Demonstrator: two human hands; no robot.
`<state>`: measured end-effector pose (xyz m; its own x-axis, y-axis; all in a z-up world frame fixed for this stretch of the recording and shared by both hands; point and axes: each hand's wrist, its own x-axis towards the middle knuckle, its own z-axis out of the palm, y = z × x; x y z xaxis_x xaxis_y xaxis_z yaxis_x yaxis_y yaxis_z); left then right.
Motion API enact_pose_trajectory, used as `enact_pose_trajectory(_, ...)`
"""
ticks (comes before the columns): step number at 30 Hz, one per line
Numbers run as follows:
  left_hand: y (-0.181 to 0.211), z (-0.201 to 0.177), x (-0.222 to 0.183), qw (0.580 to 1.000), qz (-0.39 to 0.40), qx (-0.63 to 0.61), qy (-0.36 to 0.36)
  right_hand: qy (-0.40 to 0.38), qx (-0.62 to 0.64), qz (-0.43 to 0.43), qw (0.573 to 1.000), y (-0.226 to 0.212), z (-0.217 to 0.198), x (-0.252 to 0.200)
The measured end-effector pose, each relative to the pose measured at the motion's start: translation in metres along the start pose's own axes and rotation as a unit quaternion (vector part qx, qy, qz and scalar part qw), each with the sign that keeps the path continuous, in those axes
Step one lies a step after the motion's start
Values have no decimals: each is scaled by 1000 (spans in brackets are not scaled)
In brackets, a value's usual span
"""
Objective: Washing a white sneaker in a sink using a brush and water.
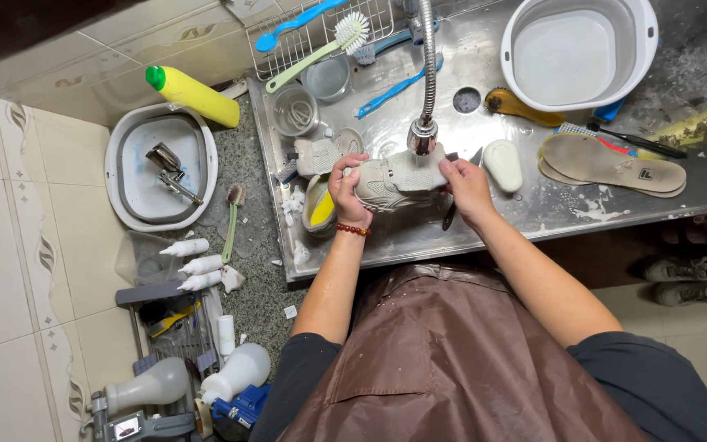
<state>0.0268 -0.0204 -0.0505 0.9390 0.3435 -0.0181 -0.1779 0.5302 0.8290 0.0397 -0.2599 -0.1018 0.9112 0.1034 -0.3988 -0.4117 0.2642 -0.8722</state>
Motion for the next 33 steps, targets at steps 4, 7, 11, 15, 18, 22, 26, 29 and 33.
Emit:
enact_pose_trajectory(4, 7, -3, -7, 1000, 14, 8, -8, -70, 90, 17, 993, -31, 4, -18)
enact_pose_trajectory(7, 9, -5, -10, 1000, 7, 6, 6, -140, 98, 13, 985, -37, -1, -21)
enact_pose_trajectory(11, 11, -5, -11, 1000, 10, 10, -12, -138, 86, 54, 985, -21, -11, -12)
enact_pose_trajectory(15, 12, -5, -12, 999, 19, 23, -39, -111, 134, 103, 979, 1, -17, -1)
enact_pose_trajectory(18, 17, -4, -14, 998, 14, 38, -45, -107, 102, 87, 985, -13, -11, -8)
enact_pose_trajectory(22, 20, -3, -21, 996, 28, 58, -69, -95, 100, 76, 988, -36, 3, -12)
enact_pose_trajectory(26, 30, 5, -28, 985, 48, 93, -133, -70, 135, 73, 986, -10, 1, 0)
enact_pose_trajectory(29, 33, 8, -32, 979, 53, 114, -159, -43, 130, 55, 989, 1, 2, 0)
enact_pose_trajectory(33, 33, 5, -33, 975, 56, 123, -176, -44, 86, 55, 994, -21, 7, -7)
